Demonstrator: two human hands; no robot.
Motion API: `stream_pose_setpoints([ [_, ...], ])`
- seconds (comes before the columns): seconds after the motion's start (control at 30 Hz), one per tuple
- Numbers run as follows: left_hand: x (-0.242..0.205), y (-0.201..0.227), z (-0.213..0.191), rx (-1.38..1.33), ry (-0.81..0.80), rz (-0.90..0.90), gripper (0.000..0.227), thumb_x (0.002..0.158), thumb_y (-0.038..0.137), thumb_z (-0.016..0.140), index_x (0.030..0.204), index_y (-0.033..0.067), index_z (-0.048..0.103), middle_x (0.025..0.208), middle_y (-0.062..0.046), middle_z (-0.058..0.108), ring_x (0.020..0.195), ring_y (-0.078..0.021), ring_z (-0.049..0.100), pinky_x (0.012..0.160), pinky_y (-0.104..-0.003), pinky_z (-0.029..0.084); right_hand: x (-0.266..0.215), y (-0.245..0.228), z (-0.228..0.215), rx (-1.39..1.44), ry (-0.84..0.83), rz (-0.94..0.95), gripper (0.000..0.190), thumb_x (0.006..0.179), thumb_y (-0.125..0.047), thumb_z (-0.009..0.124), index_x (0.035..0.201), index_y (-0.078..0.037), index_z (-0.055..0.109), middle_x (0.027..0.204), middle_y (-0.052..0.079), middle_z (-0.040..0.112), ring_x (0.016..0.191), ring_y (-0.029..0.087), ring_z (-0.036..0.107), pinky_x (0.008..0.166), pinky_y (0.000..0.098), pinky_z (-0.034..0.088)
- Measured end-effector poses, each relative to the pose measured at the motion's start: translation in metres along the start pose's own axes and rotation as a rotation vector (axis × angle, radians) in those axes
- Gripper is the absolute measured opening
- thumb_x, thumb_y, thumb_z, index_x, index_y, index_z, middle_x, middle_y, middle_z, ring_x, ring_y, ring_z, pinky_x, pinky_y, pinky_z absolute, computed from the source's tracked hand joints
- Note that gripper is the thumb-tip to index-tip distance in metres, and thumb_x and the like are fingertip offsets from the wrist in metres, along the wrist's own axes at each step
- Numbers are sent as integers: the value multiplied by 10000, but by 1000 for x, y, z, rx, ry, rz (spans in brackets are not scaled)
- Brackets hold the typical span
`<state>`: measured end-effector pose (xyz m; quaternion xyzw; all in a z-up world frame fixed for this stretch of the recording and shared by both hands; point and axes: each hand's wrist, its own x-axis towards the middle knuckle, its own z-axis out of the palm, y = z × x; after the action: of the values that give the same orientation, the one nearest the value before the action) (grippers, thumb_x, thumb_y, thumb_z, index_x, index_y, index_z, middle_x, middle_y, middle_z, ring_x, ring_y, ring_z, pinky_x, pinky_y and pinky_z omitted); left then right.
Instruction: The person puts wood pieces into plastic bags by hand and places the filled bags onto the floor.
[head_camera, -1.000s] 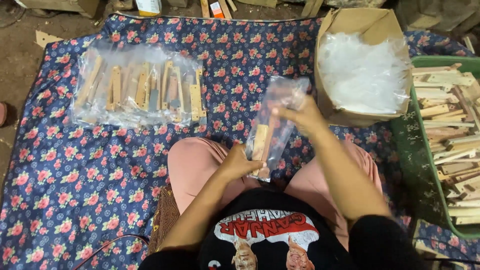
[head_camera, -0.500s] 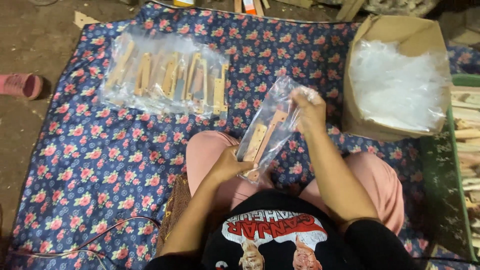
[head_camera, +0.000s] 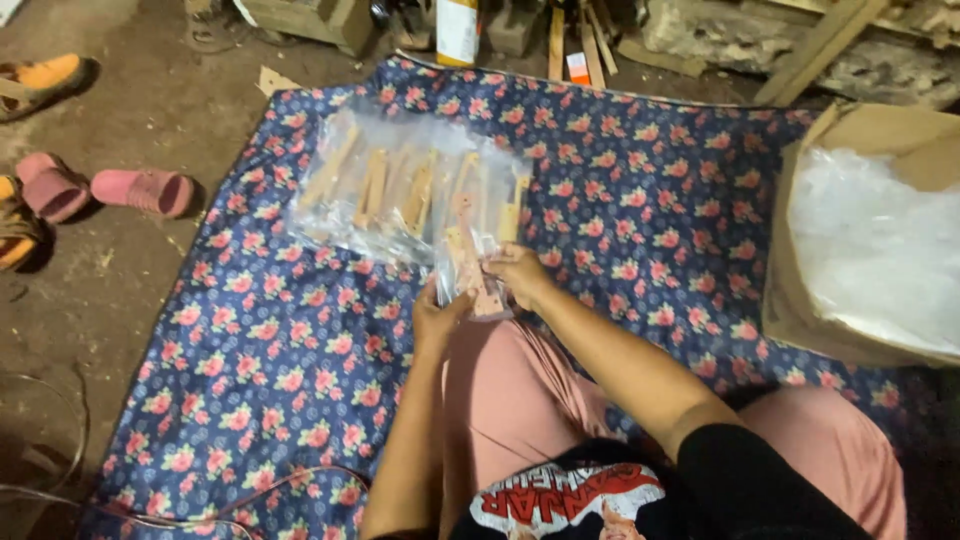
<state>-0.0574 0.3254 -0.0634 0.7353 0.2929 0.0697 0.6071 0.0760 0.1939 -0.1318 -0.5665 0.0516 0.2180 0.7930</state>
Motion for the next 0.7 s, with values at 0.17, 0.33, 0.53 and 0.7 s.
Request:
stream_pose_setpoints([
  [0.17,74,6,-25,-207,315,58,409,710,140,877,1092,71,749,832,-130,739,747,-178,676,708,-345,549,93,10,71,-141,4,-93,392,733,39,762,1119,-23,724,959,155,748,838,210,730,680,351,639],
  [0.33,177,4,-54,-14,413,216,562,774,120,864,1297,41,673,1179,-217,723,1147,-350,677,994,-428,529,137,1,99,-358,45,-198,399,825,-121,766,1220,-121,710,1088,130,760,1019,224,728,865,376,617],
  [0.53,170,-4,-35,585,656,674,746,742,255,880,1405,80,585,1503,-300,411,1386,-492,426,1126,-620,370,109,-12,45,-1073,374,-179,845,850,-594,623,1500,-115,376,1470,225,440,1404,361,364,1168,507,343],
  [0.7,110,-5,-4,976,262,604,951,788,649,726,1581,226,413,1668,-276,219,1541,-513,144,1167,-731,118,76,-31,54,-1335,212,252,993,913,-785,359,1664,-184,113,1704,206,156,1598,308,44,1272,495,8],
])
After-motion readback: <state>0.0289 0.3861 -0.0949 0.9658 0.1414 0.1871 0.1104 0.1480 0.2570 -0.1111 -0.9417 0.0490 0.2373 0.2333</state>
